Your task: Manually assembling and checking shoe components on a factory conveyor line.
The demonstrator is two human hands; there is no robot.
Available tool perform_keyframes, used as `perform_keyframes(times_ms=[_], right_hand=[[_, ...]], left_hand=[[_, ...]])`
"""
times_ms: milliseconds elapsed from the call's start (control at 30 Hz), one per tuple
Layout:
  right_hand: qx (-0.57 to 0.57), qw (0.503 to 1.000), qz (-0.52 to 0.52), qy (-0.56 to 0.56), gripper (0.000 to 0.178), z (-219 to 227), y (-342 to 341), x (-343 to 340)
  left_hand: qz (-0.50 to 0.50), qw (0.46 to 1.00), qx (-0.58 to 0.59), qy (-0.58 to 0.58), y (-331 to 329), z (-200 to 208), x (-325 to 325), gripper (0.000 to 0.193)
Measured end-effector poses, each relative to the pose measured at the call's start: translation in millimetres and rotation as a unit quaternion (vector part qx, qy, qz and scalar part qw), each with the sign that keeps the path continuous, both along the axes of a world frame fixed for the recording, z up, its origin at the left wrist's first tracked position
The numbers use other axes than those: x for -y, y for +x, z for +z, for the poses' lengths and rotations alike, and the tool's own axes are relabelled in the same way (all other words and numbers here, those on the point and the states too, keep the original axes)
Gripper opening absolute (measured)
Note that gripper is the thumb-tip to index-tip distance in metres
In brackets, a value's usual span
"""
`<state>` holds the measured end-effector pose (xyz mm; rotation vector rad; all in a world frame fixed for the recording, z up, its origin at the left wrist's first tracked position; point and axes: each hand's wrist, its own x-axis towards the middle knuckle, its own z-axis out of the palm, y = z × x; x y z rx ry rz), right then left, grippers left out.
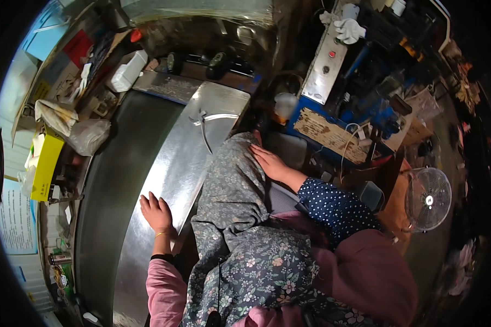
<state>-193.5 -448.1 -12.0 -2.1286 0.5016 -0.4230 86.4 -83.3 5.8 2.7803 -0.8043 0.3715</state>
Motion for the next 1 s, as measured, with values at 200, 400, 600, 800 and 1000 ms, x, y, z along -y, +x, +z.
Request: perform_keyframes(times_ms=[200,400,600,800,1000], right_hand=[[-0.017,0.999,-0.04,0.029,0.043,3,-21,-3],[0.004,0.997,-0.075,0.024,0.034,0,-17,0],[0.072,0.987,-0.136,0.04,0.022,60,1,2],[0.098,0.975,-0.057,0.191,0.015,85,40,-16],[0.074,0.965,-0.028,0.25,0.013,68,51,-11]], left_hand=[[-0.019,1.0,-0.013,0.001,2,-10,5,0.055],[0.102,0.892,-0.383,-0.217,3,10,34,0.054],[-0.284,0.872,-0.308,-0.254,-113,107,150,0.053],[-0.347,0.894,-0.207,-0.195,-137,96,196,0.063],[-0.338,0.92,-0.116,-0.158,-153,86,194,0.075]])
